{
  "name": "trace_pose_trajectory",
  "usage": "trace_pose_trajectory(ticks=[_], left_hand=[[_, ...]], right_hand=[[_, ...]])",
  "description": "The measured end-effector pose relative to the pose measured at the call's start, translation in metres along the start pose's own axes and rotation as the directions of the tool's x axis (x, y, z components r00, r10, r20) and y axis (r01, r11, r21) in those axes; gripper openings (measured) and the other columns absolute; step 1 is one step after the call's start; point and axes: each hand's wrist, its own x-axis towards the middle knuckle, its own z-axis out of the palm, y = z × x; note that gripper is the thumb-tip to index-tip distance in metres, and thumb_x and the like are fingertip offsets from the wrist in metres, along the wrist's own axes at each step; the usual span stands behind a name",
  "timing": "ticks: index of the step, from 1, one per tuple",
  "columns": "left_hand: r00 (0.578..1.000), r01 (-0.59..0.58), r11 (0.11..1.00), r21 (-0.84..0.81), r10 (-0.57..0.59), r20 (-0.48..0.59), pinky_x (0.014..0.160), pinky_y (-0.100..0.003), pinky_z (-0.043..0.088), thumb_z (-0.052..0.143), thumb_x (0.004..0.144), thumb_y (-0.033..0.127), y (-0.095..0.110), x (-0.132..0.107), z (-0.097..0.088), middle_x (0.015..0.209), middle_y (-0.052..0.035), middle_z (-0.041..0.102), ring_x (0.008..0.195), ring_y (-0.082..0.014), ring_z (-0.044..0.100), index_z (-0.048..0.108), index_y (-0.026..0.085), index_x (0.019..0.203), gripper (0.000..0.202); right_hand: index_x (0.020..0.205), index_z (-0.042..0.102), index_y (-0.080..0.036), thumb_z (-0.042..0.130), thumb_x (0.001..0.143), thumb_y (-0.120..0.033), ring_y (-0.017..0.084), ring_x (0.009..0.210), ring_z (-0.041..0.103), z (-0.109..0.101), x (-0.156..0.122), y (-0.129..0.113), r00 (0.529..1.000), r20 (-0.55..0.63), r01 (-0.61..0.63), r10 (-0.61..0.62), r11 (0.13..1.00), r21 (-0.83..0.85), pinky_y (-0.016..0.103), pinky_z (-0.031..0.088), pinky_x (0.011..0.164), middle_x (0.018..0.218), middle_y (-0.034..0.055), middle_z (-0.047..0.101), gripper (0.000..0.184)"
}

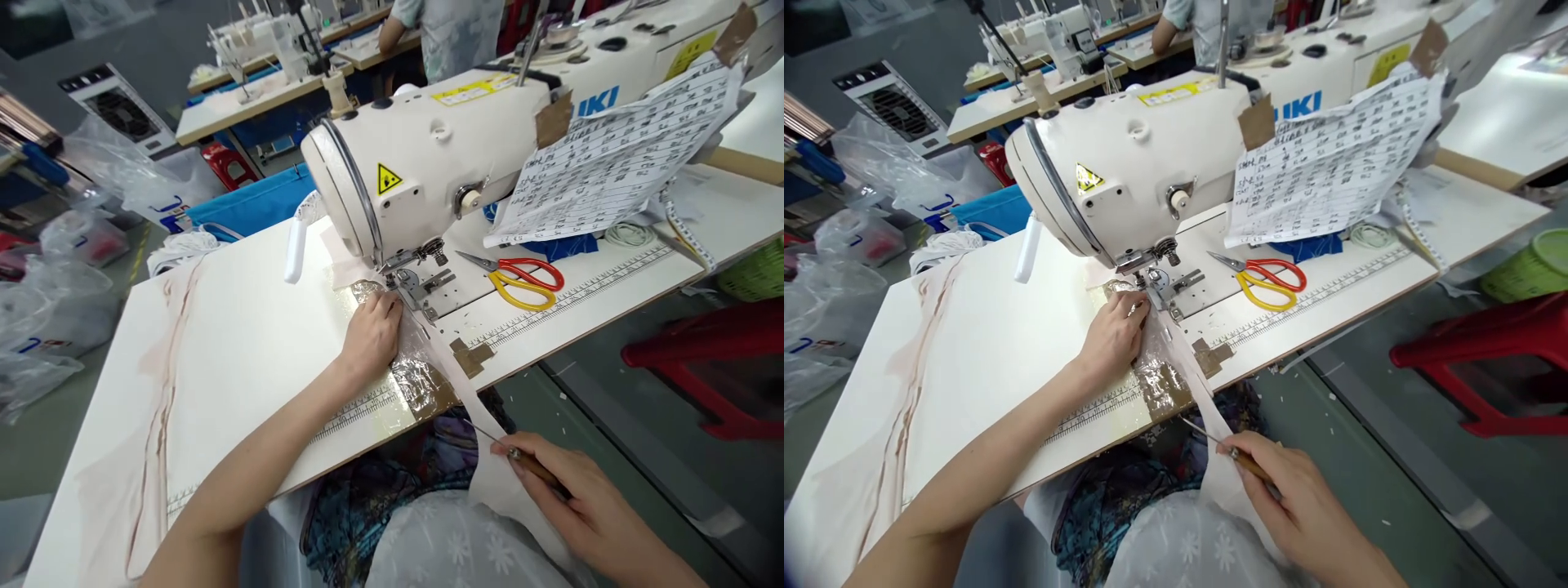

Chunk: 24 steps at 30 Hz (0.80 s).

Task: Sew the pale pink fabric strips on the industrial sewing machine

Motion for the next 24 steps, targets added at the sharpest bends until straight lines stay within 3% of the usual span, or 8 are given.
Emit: trace_pose_trajectory(ticks=[10, 14, 20, 22, 24], left_hand=[[0.999, -0.022, 1.000, 0.019, 0.022, 0.035, 0.093, -0.046, 0.054, 0.040, 0.092, 0.008, 0.002, -0.009, 0.003, 0.129, -0.0145, 0.064, 0.116, -0.0289, 0.058, 0.061, 0.011, 0.127, 0.041], [1.000, 0.001, 0.998, -0.055, 0.000, 0.010, 0.099, -0.047, 0.053, 0.040, 0.092, 0.008, 0.000, -0.010, 0.002, 0.130, -0.0123, 0.065, 0.120, -0.0277, 0.058, 0.063, 0.013, 0.126, 0.042], [1.000, 0.024, 0.992, -0.128, -0.024, -0.001, 0.104, -0.051, 0.051, 0.040, 0.090, 0.007, -0.006, -0.010, 0.003, 0.130, -0.0123, 0.065, 0.124, -0.0281, 0.056, 0.063, 0.012, 0.127, 0.044], [1.000, 0.017, 0.993, -0.115, -0.018, -0.009, 0.106, -0.050, 0.050, 0.040, 0.090, 0.007, -0.009, -0.008, 0.005, 0.130, -0.0130, 0.066, 0.124, -0.0281, 0.057, 0.064, 0.010, 0.126, 0.043], [1.000, 0.002, 0.995, -0.100, -0.003, -0.014, 0.107, -0.049, 0.050, 0.041, 0.088, 0.006, -0.011, -0.007, 0.006, 0.130, -0.0141, 0.066, 0.124, -0.0282, 0.057, 0.063, 0.007, 0.126, 0.044]], right_hand=[[0.111, 0.062, -0.024, 0.044, 0.100, -0.029, 0.013, 0.039, 0.047, 0.002, -0.005, 0.011, 0.997, 0.064, -0.044, 0.045, 0.999, -0.024, 0.024, 0.040, 0.043, 0.054, -0.0048, 0.054, 0.023], [0.108, 0.064, -0.023, 0.044, 0.099, -0.031, 0.014, 0.043, 0.052, -0.001, -0.001, 0.006, 0.995, 0.065, -0.082, 0.079, 0.996, 0.043, 0.025, 0.044, 0.046, 0.056, -0.0027, 0.060, 0.023], [0.101, 0.065, -0.024, 0.049, 0.097, -0.039, 0.015, 0.059, 0.060, 0.002, 0.009, 0.004, 0.981, 0.032, -0.192, 0.191, 0.943, 0.273, 0.024, 0.047, 0.053, 0.077, 0.0021, 0.069, 0.023], [0.097, 0.067, -0.023, 0.054, 0.095, -0.043, 0.016, 0.065, 0.061, 0.006, 0.013, 0.005, 0.962, 0.011, -0.257, 0.273, 0.889, 0.378, 0.024, 0.048, 0.055, 0.081, 0.0029, 0.068, 0.024], [0.092, 0.068, -0.023, 0.062, 0.090, -0.048, 0.016, 0.066, 0.059, 0.011, 0.018, 0.004, 0.930, 0.016, -0.315, 0.366, 0.776, 0.547, 0.023, 0.047, 0.055, 0.080, 0.0022, 0.065, 0.026]])
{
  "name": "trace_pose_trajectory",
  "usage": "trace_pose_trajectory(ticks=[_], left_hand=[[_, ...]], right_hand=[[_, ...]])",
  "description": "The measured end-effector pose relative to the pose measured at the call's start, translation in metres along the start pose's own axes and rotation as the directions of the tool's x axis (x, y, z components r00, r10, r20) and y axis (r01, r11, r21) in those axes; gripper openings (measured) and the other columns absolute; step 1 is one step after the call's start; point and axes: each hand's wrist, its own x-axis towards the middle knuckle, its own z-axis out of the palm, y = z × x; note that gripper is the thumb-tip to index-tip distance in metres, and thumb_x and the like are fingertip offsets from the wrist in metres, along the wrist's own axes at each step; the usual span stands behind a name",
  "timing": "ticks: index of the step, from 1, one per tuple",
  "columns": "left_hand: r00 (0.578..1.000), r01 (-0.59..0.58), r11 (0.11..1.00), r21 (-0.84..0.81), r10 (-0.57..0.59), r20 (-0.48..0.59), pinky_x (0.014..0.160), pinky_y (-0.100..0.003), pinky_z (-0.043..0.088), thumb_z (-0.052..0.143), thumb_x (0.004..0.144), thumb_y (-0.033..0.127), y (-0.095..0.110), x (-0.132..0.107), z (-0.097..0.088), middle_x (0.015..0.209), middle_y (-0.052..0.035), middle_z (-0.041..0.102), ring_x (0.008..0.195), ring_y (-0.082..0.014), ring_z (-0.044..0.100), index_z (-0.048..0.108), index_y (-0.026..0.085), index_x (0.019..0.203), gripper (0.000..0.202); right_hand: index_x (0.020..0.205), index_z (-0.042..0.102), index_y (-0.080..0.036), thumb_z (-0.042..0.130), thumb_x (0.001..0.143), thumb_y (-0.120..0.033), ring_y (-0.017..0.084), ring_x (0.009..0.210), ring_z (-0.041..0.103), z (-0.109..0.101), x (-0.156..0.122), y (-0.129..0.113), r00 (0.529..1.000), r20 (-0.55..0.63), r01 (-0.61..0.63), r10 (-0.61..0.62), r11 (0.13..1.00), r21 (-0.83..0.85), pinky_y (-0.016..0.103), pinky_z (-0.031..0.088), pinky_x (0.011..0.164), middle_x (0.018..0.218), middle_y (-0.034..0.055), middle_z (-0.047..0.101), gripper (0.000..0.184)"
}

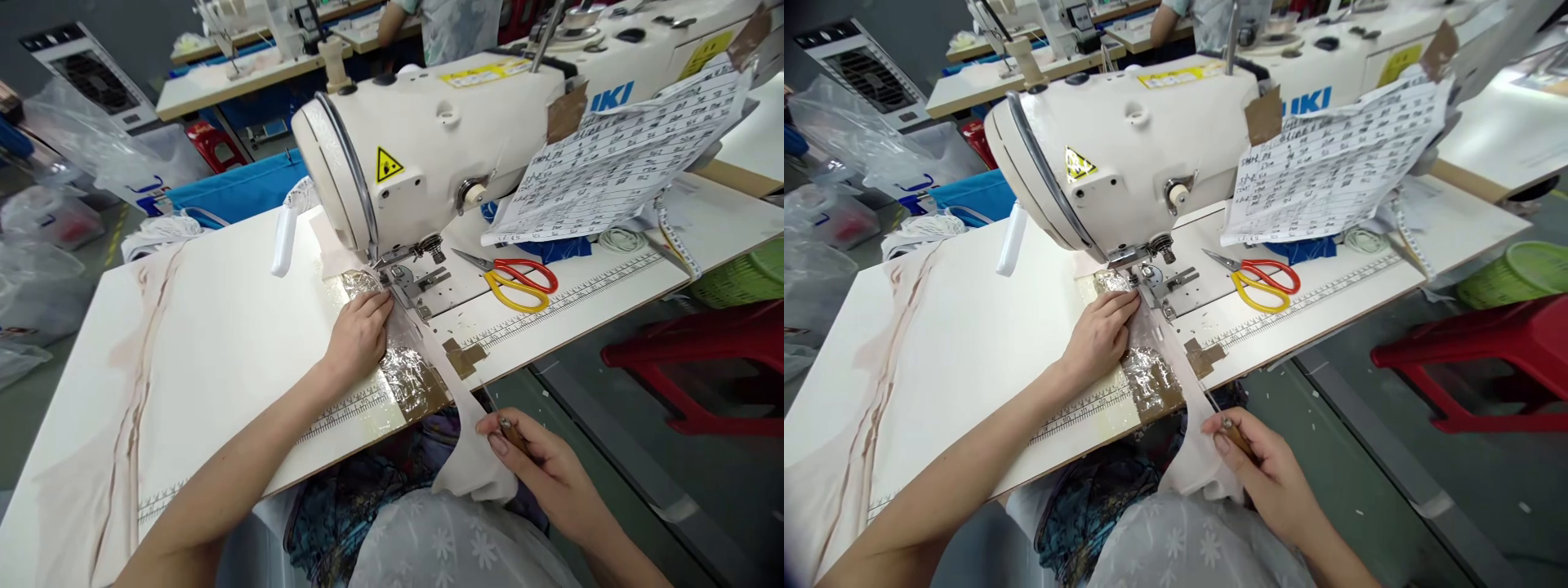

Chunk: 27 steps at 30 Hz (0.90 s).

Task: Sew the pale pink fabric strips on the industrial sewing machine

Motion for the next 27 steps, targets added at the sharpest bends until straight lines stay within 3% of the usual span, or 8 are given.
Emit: trace_pose_trajectory(ticks=[4, 7, 10, 13, 19, 22, 25, 27], left_hand=[[1.000, -0.008, 1.000, -0.027, 0.008, -0.011, 0.108, -0.049, 0.049, 0.041, 0.087, 0.006, -0.006, 0.001, 0.000, 0.130, -0.0141, 0.065, 0.125, -0.0273, 0.057, 0.062, 0.007, 0.127, 0.045], [1.000, -0.016, 0.997, -0.078, 0.015, -0.010, 0.108, -0.050, 0.049, 0.040, 0.087, 0.005, -0.010, -0.001, -0.001, 0.131, -0.0131, 0.065, 0.126, -0.0261, 0.057, 0.061, 0.010, 0.129, 0.047], [0.999, -0.041, 0.997, -0.070, 0.040, -0.015, 0.107, -0.052, 0.050, 0.040, 0.087, 0.005, -0.010, -0.003, -0.001, 0.133, -0.0133, 0.063, 0.127, -0.0276, 0.055, 0.060, 0.011, 0.130, 0.047], [0.999, -0.041, 0.999, -0.001, 0.041, -0.027, 0.104, -0.052, 0.050, 0.041, 0.088, 0.007, -0.005, -0.003, 0.000, 0.133, -0.0152, 0.063, 0.126, -0.0303, 0.055, 0.062, 0.010, 0.128, 0.045], [0.999, -0.026, 0.995, 0.094, 0.030, -0.042, 0.096, -0.049, 0.053, 0.039, 0.090, 0.006, 0.002, 0.004, 0.001, 0.125, -0.0176, 0.062, 0.118, -0.0319, 0.053, 0.064, 0.008, 0.122, 0.041], [0.995, -0.032, 0.995, 0.090, 0.040, -0.090, 0.090, -0.047, 0.055, 0.038, 0.091, 0.006, -0.001, 0.008, 0.002, 0.116, -0.0176, 0.062, 0.108, -0.0304, 0.054, 0.067, 0.008, 0.116, 0.038], [0.990, -0.062, 0.997, 0.048, 0.068, -0.125, 0.087, -0.045, 0.055, 0.037, 0.092, 0.005, -0.006, 0.010, 0.002, 0.106, -0.0157, 0.063, 0.100, -0.0275, 0.055, 0.068, 0.010, 0.111, 0.036], [0.987, -0.080, 0.997, -0.008, 0.078, -0.137, 0.085, -0.043, 0.056, 0.037, 0.094, 0.006, -0.008, 0.009, 0.001, 0.105, -0.0140, 0.063, 0.097, -0.0255, 0.055, 0.068, 0.012, 0.111, 0.036]], right_hand=[[0.083, 0.061, -0.024, 0.074, 0.075, -0.056, 0.012, 0.053, 0.049, 0.019, 0.006, -0.002, 0.983, 0.020, -0.167, 0.181, 0.847, 0.505, 0.022, 0.043, 0.048, 0.065, -0.0034, 0.053, 0.036], [0.084, 0.058, -0.024, 0.079, 0.067, -0.057, 0.013, 0.054, 0.050, 0.033, 0.006, -0.002, 0.969, 0.074, -0.233, 0.237, 0.764, 0.601, 0.023, 0.044, 0.051, 0.066, -0.0033, 0.053, 0.042], [0.086, 0.061, -0.023, 0.071, 0.077, -0.058, 0.014, 0.061, 0.053, 0.038, 0.005, -0.005, 0.980, 0.083, -0.200, 0.182, 0.890, 0.409, 0.024, 0.045, 0.054, 0.074, 0.0000, 0.058, 0.037], [0.089, 0.065, -0.022, 0.060, 0.089, -0.056, 0.016, 0.070, 0.057, 0.035, 0.008, -0.010, 1.000, 0.003, -0.012, 0.011, 0.995, 0.098, 0.024, 0.048, 0.060, 0.084, 0.0037, 0.064, 0.034], [0.102, 0.064, -0.019, 0.045, 0.098, -0.043, 0.012, 0.054, 0.046, 0.033, 0.023, -0.021, 0.986, -0.076, 0.128, -0.151, 0.961, -0.246, 0.023, 0.038, 0.049, 0.070, -0.0012, 0.056, 0.030], [0.103, 0.062, -0.018, 0.043, 0.099, -0.038, 0.013, 0.057, 0.049, 0.035, 0.031, -0.028, 0.974, -0.072, 0.180, -0.213, 0.931, -0.318, 0.024, 0.041, 0.053, 0.065, -0.0036, 0.049, 0.028], [0.105, 0.061, -0.017, 0.040, 0.100, -0.036, 0.012, 0.047, 0.039, 0.037, 0.037, -0.035, 0.973, -0.044, 0.197, -0.226, 0.916, -0.350, 0.025, 0.035, 0.047, 0.057, -0.0079, 0.037, 0.029], [0.106, 0.060, -0.017, 0.040, 0.100, -0.035, 0.011, 0.045, 0.034, 0.037, 0.039, -0.036, 0.970, -0.042, 0.208, -0.239, 0.908, -0.364, 0.025, 0.030, 0.043, 0.058, -0.0076, 0.039, 0.029]])
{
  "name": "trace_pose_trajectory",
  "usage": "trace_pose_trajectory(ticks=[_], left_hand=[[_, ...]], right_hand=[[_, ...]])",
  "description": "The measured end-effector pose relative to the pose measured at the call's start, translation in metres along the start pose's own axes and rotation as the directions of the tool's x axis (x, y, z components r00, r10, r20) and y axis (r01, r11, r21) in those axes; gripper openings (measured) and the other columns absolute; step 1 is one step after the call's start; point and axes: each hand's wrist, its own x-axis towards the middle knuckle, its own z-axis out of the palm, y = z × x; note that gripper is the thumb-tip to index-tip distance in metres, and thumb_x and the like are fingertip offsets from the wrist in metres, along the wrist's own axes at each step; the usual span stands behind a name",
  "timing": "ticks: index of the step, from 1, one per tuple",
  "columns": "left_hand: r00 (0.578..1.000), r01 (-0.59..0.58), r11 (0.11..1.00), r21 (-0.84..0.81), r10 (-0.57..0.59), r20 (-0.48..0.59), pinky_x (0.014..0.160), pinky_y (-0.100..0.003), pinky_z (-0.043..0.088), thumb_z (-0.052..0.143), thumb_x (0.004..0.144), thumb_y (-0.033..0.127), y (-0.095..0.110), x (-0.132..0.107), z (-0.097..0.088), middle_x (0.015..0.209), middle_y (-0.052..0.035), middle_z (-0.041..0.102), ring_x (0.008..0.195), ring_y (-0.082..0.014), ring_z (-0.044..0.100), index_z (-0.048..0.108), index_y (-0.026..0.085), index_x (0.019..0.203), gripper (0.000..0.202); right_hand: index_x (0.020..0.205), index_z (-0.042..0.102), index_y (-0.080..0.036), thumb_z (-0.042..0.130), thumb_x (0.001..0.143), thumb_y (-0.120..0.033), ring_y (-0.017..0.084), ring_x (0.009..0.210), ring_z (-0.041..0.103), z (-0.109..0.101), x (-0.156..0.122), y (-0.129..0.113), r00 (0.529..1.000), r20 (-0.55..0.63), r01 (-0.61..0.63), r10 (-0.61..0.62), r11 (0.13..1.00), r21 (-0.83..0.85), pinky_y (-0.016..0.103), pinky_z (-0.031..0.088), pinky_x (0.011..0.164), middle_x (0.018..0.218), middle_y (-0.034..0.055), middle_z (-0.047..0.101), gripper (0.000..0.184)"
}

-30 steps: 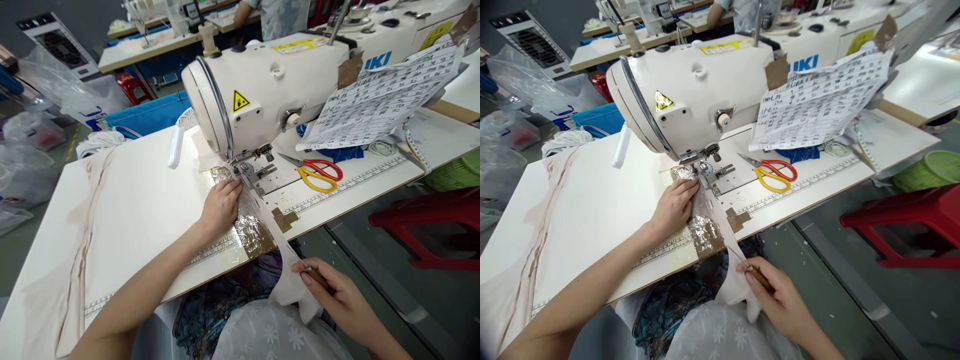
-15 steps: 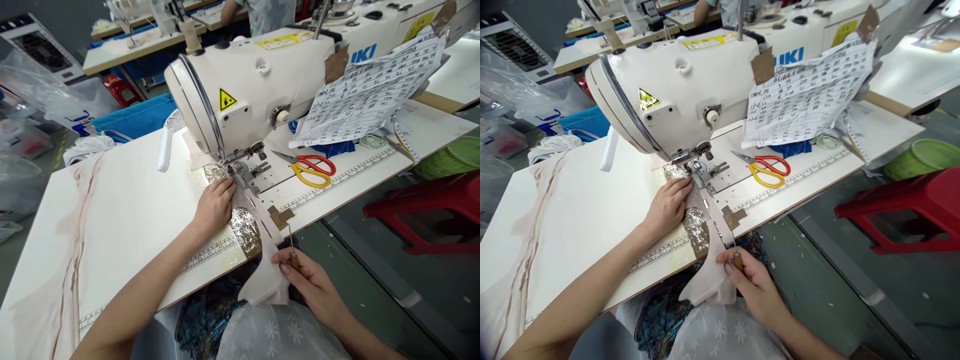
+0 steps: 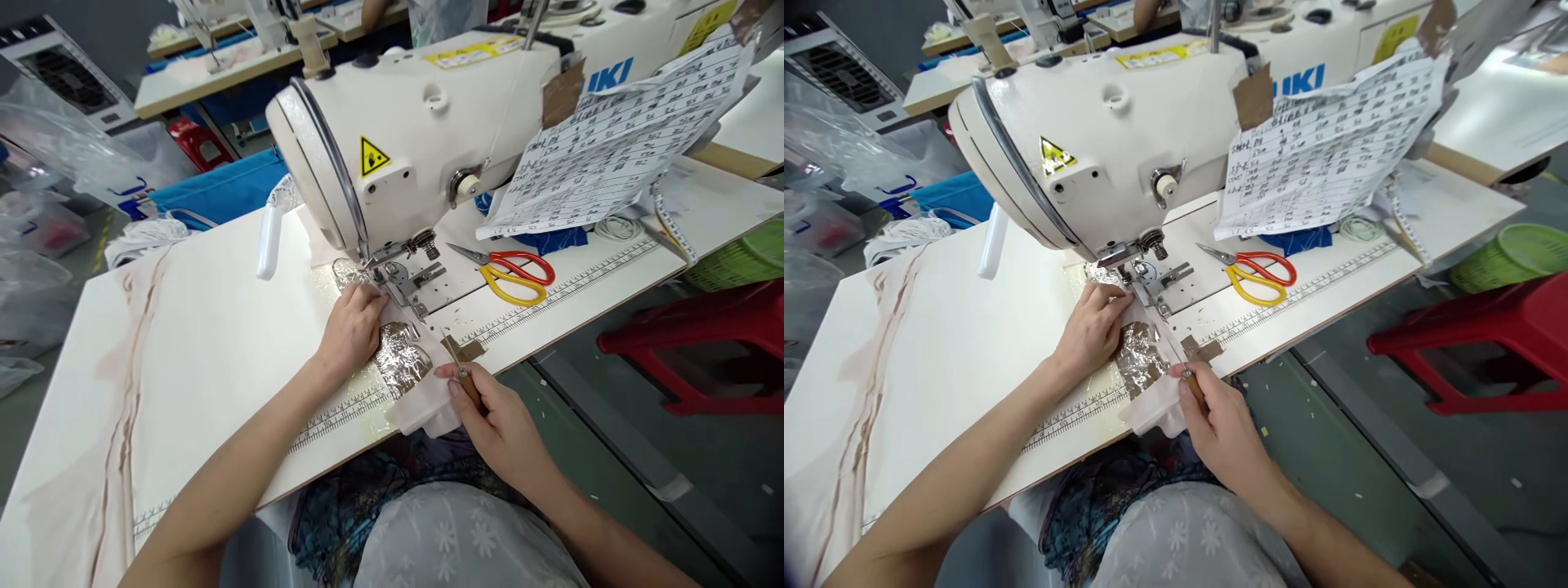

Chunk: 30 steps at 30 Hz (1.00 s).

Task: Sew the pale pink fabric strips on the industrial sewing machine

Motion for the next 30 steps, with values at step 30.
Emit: trace_pose_trajectory(ticks=[30], left_hand=[[1.000, -0.005, 0.999, 0.053, 0.006, -0.005, 0.077, -0.044, 0.054, 0.043, 0.085, 0.004, -0.007, -0.006, -0.001, 0.112, -0.0163, 0.061, 0.098, -0.0277, 0.055, 0.057, 0.011, 0.119, 0.037]], right_hand=[[0.107, 0.059, -0.019, 0.040, 0.099, -0.027, 0.019, 0.073, 0.067, 0.005, 0.038, -0.004, 0.989, 0.019, 0.147, -0.145, 0.981, -0.129, 0.027, 0.047, 0.059, 0.097, 0.0082, 0.074, 0.022]])
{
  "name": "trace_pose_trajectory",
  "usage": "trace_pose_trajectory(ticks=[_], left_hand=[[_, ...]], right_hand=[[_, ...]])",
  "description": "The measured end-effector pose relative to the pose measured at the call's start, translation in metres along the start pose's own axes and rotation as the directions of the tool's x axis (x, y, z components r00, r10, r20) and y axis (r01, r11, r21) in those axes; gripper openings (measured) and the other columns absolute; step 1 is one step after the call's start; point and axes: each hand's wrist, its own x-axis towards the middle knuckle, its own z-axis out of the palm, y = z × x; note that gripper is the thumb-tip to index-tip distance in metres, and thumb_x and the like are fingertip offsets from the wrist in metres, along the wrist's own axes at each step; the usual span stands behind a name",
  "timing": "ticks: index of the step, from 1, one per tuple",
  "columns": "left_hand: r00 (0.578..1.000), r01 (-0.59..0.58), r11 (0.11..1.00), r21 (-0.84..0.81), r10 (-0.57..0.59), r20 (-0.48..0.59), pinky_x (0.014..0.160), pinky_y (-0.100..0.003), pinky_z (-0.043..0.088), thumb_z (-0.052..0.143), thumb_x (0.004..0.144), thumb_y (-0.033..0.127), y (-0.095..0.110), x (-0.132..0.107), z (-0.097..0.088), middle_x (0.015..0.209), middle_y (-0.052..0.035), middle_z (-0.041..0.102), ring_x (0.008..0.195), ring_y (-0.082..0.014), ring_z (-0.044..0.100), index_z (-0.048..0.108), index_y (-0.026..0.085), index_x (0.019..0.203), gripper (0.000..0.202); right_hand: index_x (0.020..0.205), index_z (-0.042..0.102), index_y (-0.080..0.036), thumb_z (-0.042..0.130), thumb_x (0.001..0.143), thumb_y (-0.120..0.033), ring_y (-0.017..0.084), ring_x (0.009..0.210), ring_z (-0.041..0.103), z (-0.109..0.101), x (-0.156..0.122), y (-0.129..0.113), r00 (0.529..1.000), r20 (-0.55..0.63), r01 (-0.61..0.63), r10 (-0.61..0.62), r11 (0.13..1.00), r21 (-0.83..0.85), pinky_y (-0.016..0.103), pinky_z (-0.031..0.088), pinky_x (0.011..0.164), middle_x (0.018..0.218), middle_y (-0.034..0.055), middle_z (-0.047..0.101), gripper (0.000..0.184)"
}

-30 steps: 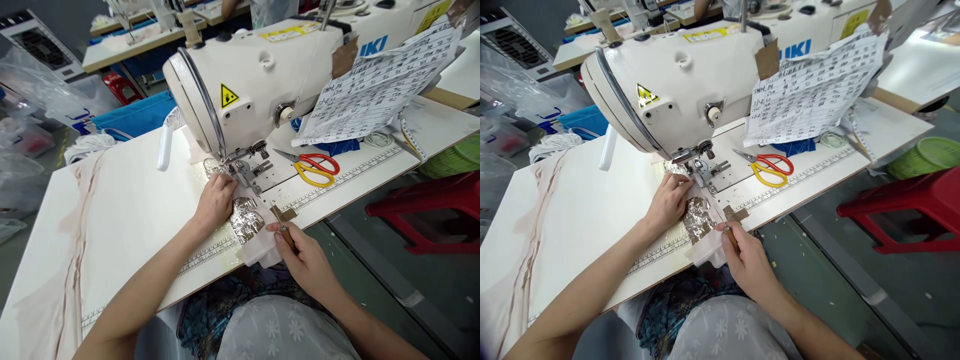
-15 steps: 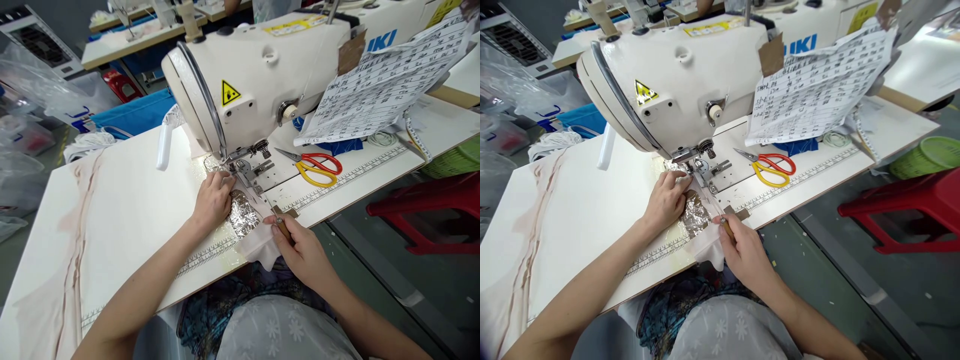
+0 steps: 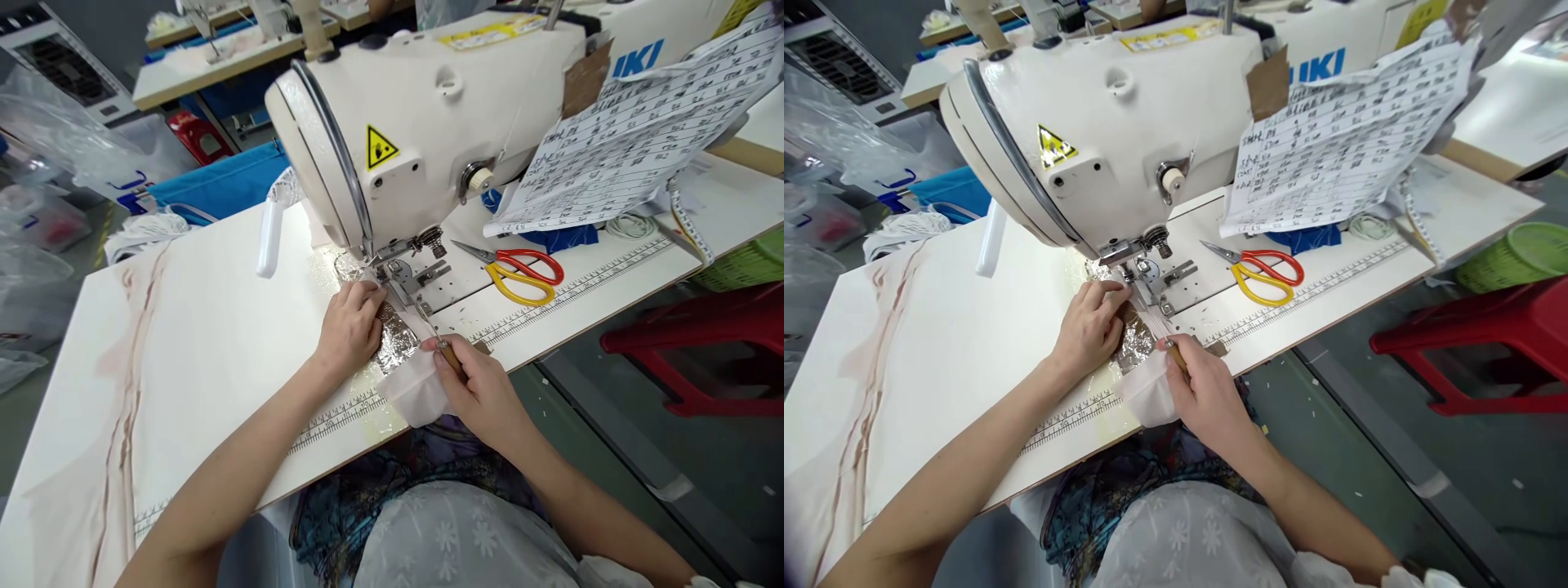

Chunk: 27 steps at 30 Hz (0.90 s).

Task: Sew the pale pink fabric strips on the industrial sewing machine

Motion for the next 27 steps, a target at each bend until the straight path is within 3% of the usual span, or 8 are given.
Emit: trace_pose_trajectory(ticks=[6, 13, 17, 20, 22, 27], left_hand=[[0.996, -0.088, 0.994, -0.070, 0.085, -0.033, 0.079, -0.042, 0.053, 0.044, 0.087, 0.007, 0.005, 0.000, -0.003, 0.108, -0.0136, 0.062, 0.097, -0.0261, 0.056, 0.061, 0.013, 0.108, 0.028], [0.996, 0.011, 1.000, 0.000, -0.011, 0.085, 0.077, -0.044, 0.053, 0.047, 0.087, 0.013, 0.006, 0.001, -0.002, 0.113, -0.0147, 0.061, 0.101, -0.0292, 0.057, 0.065, 0.015, 0.114, 0.032], [0.991, 0.037, 0.998, 0.055, -0.043, 0.125, 0.077, -0.043, 0.052, 0.047, 0.086, 0.014, 0.007, 0.003, -0.002, 0.116, -0.0163, 0.060, 0.102, -0.0302, 0.056, 0.064, 0.012, 0.116, 0.035], [0.987, 0.057, 0.995, 0.083, -0.068, 0.144, 0.079, -0.043, 0.052, 0.047, 0.086, 0.015, 0.008, 0.005, -0.002, 0.117, -0.0165, 0.060, 0.103, -0.0306, 0.056, 0.064, 0.011, 0.119, 0.038], [0.987, 0.060, 0.994, 0.091, -0.073, 0.144, 0.080, -0.044, 0.052, 0.046, 0.086, 0.016, 0.008, 0.006, -0.002, 0.118, -0.0172, 0.060, 0.105, -0.0309, 0.056, 0.063, 0.008, 0.121, 0.039], [0.986, 0.084, 0.995, 0.043, -0.090, 0.138, 0.087, -0.046, 0.052, 0.044, 0.088, 0.016, 0.006, 0.003, 0.002, 0.121, -0.0183, 0.059, 0.108, -0.0311, 0.054, 0.059, 0.007, 0.126, 0.042]], right_hand=[[0.105, 0.058, -0.019, 0.040, 0.098, -0.026, 0.019, 0.073, 0.067, 0.002, 0.006, 0.000, 1.000, -0.002, 0.027, -0.027, 1.000, 0.005, 0.026, 0.047, 0.060, 0.100, 0.0083, 0.074, 0.021], [0.107, 0.060, -0.017, 0.039, 0.099, -0.029, 0.013, 0.043, 0.046, 0.004, 0.013, 0.000, 0.999, 0.033, -0.009, 0.011, 0.999, -0.050, 0.025, 0.032, 0.044, 0.060, -0.0026, 0.058, 0.026], [0.107, 0.060, -0.017, 0.039, 0.099, -0.030, 0.012, 0.043, 0.043, 0.006, 0.016, 0.001, 1.000, 0.015, 0.010, -0.009, 0.999, -0.044, 0.025, 0.032, 0.044, 0.072, 0.0007, 0.065, 0.026], [0.110, 0.061, -0.015, 0.038, 0.099, -0.031, 0.013, 0.043, 0.043, 0.006, 0.018, 0.001, 1.000, 0.030, 0.009, -0.007, 0.998, -0.062, 0.026, 0.032, 0.045, 0.065, -0.0005, 0.061, 0.030], [0.111, 0.061, -0.015, 0.037, 0.099, -0.030, 0.014, 0.044, 0.045, 0.006, 0.017, 0.001, 0.999, 0.036, 0.022, -0.019, 0.997, -0.076, 0.026, 0.033, 0.046, 0.061, -0.0014, 0.058, 0.030], [0.114, 0.060, -0.017, 0.039, 0.099, -0.028, 0.015, 0.051, 0.054, 0.006, 0.010, -0.001, 0.994, 0.020, 0.112, -0.111, 0.989, -0.098, 0.026, 0.040, 0.050, 0.073, 0.0028, 0.067, 0.028]])
